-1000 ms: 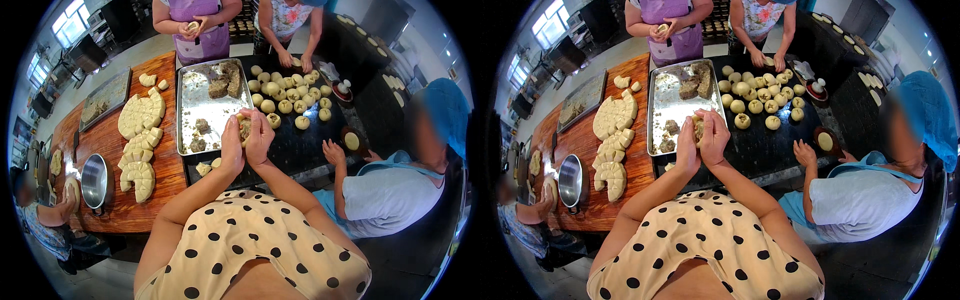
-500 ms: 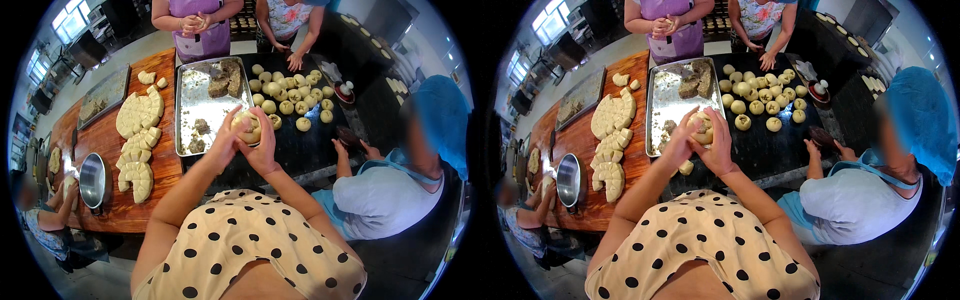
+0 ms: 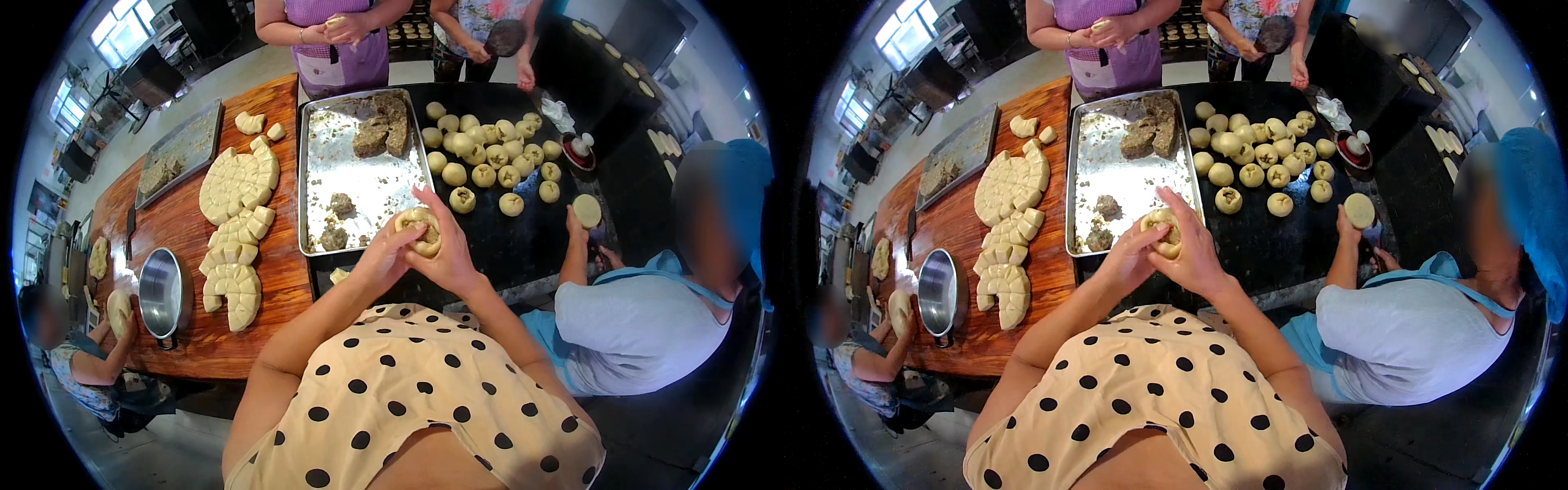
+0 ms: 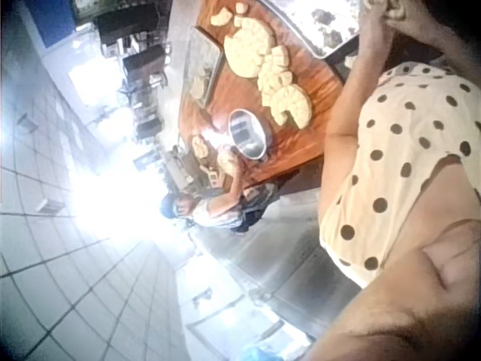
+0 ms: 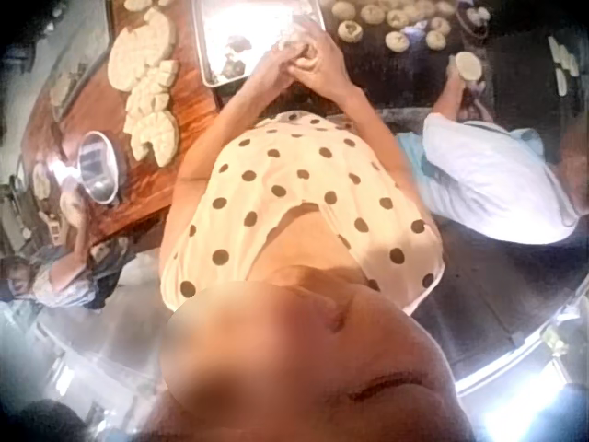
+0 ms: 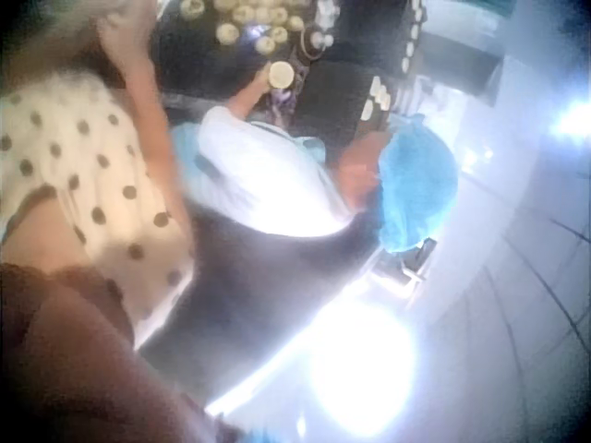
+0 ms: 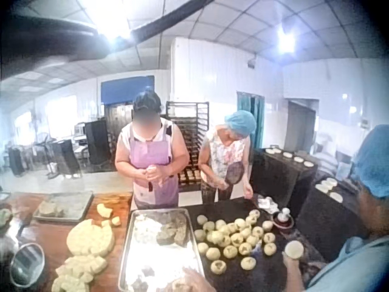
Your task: The person prepares filled dough portions by hand, first taking a piece of dough, flattening it on a table, adding a portion of meat filling, and then pinching the edges together to seal the filling inside before rolling it into a ball and placing it onto a work surface.
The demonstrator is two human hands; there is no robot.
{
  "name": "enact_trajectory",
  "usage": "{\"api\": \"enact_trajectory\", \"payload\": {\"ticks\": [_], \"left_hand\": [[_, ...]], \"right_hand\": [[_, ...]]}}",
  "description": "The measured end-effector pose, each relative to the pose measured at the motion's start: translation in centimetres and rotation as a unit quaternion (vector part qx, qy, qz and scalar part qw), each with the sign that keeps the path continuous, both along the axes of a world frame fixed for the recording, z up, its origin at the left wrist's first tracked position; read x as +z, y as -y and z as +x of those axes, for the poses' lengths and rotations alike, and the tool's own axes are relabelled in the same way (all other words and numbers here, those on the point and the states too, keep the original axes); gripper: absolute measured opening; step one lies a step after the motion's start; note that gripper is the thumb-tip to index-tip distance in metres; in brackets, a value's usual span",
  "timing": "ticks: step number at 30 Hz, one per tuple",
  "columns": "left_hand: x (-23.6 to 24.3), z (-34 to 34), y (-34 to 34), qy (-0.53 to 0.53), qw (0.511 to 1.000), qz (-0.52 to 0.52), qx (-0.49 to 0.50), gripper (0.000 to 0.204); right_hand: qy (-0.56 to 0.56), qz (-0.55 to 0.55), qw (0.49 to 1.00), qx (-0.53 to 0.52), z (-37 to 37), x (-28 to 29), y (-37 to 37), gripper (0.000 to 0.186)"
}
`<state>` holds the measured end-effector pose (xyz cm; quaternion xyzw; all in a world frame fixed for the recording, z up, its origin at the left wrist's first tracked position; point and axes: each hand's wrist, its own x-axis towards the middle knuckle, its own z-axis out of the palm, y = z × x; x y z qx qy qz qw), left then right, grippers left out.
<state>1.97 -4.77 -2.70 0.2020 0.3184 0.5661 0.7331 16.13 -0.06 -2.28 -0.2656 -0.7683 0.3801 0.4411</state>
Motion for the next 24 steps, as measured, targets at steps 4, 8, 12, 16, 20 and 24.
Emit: {"api": "enact_trajectory", "payload": {"ticks": [4, 8, 12, 16, 20, 24], "left_hand": [[1.5, -1.0, 0.0, -0.077, 0.994, 0.015, -0.071, 0.055], [1.4, 0.3, 0.5, -0.084, 0.996, 0.014, -0.013, 0.051], [0.5, 0.5, 0.1, -0.182, 0.981, 0.072, 0.006, 0.052], [0.9, -0.2, -0.5, -0.323, 0.937, 0.125, -0.047, 0.059], [2.3, -0.3, -0.5, -0.394, 0.903, 0.171, -0.018, 0.053], [2.2, 1.1, -0.7, -0.492, 0.843, 0.211, 0.059, 0.05]], "right_hand": [[0.071, 0.057, 0.996, 0.013, 1.5, 0.0, -0.5, 0.09], [0.038, 0.133, 0.99, -0.029, 0.4, -0.3, -0.3, 0.072], [-0.001, 0.138, 0.989, -0.055, -0.2, -0.2, 0.2, 0.066], [-0.048, 0.126, 0.99, -0.044, -0.2, 0.7, 0.0, 0.055], [-0.141, -0.026, 0.99, -0.018, 0.5, 0.5, -0.3, 0.038], [-0.138, -0.053, 0.989, -0.021, -0.2, 0.7, -0.3, 0.046]]}}
